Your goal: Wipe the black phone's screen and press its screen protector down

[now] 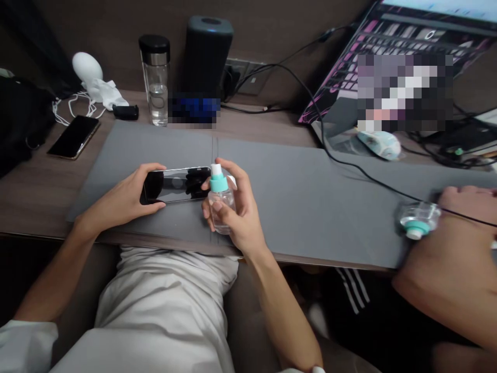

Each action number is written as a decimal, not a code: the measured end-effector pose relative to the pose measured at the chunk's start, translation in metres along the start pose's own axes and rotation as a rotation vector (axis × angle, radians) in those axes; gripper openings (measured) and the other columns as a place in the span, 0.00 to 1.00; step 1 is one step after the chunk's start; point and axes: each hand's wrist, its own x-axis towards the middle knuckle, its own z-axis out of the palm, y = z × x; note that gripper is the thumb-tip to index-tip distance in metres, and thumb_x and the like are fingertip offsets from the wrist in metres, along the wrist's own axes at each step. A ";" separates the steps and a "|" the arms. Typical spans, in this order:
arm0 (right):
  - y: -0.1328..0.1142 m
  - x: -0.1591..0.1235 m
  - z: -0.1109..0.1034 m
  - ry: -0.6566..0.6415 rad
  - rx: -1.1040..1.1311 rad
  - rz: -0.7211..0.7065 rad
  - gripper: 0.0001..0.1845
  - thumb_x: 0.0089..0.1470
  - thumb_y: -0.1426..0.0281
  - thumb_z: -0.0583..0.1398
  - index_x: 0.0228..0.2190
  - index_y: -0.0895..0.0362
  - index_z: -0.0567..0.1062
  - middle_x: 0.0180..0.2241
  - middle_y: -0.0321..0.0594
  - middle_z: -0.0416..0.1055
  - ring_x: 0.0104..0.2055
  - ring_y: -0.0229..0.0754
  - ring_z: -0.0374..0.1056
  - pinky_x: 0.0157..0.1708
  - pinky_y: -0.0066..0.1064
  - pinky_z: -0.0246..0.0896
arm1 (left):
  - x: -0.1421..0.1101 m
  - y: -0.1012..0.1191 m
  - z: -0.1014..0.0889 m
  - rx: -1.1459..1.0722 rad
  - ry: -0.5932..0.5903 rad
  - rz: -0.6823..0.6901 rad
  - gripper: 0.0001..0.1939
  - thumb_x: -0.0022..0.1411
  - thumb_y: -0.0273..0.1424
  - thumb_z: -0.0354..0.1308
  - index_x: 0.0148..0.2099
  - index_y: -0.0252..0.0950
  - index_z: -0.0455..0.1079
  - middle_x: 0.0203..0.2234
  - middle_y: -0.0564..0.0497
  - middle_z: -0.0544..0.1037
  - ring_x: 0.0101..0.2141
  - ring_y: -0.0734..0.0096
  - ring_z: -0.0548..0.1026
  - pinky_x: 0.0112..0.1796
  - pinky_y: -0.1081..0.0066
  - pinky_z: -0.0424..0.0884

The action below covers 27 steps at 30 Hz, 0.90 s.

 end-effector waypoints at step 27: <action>-0.009 -0.007 0.022 0.025 -1.176 -0.184 0.29 0.66 0.68 0.55 0.67 0.49 0.67 0.43 0.41 0.75 0.33 0.45 0.73 0.23 0.32 0.50 | 0.000 0.002 0.003 -0.008 -0.010 0.033 0.33 0.66 0.30 0.65 0.70 0.42 0.60 0.66 0.43 0.73 0.67 0.51 0.73 0.68 0.54 0.68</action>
